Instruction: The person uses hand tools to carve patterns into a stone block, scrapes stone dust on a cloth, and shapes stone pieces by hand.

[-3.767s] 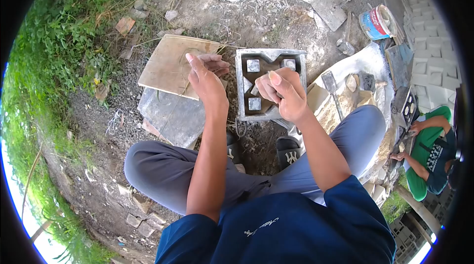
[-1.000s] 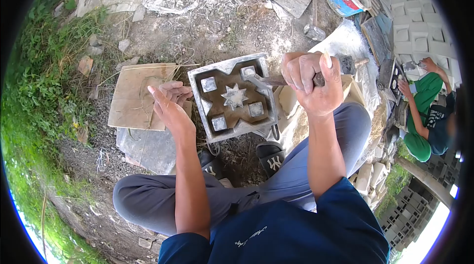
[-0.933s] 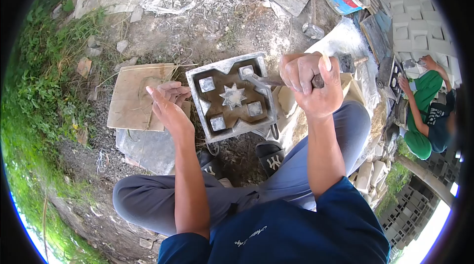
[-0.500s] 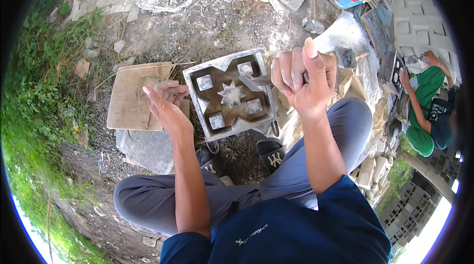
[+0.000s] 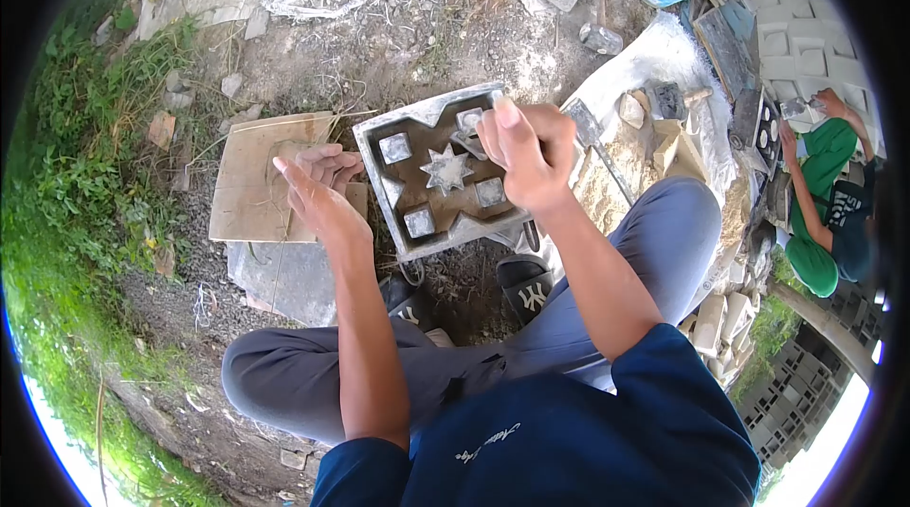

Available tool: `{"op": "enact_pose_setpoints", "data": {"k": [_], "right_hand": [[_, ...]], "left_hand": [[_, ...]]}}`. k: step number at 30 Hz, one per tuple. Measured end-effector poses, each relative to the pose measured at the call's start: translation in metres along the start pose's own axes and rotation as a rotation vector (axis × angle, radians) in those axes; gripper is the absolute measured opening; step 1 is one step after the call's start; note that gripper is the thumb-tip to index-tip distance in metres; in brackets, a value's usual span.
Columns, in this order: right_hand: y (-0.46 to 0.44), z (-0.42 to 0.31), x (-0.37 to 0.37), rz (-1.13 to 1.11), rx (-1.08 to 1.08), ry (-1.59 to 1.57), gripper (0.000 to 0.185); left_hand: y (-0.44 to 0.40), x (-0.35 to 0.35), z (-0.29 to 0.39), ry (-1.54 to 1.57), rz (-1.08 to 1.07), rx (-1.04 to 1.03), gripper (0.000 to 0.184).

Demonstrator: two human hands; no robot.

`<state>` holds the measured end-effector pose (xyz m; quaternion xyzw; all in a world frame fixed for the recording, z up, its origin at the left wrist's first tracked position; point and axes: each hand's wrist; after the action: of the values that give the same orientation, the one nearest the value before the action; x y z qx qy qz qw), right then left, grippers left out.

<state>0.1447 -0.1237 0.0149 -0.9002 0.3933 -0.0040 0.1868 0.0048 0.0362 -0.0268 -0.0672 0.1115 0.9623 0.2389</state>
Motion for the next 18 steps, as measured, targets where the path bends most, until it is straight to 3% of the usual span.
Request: {"op": "enact_pose_setpoints", "data": {"k": [4,8,12,18], "right_hand": [[-0.010,0.000,0.004,0.019,-0.144,-0.141,0.058],[-0.011,-0.043,-0.002,-0.074,-0.003,-0.161,0.056],[0.000,-0.061,0.008,-0.124,-0.005,-0.284,0.054],[0.023,-0.028,0.015,-0.208,-0.075,-0.183,0.067]], "left_hand": [[-0.002,-0.007,-0.002,-0.027,0.002,0.020,0.065],[0.005,-0.001,0.002,-0.032,0.005,0.008,0.064],[0.003,-0.003,0.006,-0.032,-0.004,-0.013,0.063],[0.003,0.002,0.006,-0.045,-0.006,-0.030,0.064]]}}
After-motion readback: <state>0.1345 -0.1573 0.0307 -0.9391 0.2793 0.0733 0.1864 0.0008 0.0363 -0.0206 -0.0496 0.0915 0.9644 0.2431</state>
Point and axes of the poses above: each hand's wrist, its own y-axis away from the middle knuckle, its own x-axis out of the back of the hand, z = x × y, and after that the axes turned 5 degrees about -z, right-handed
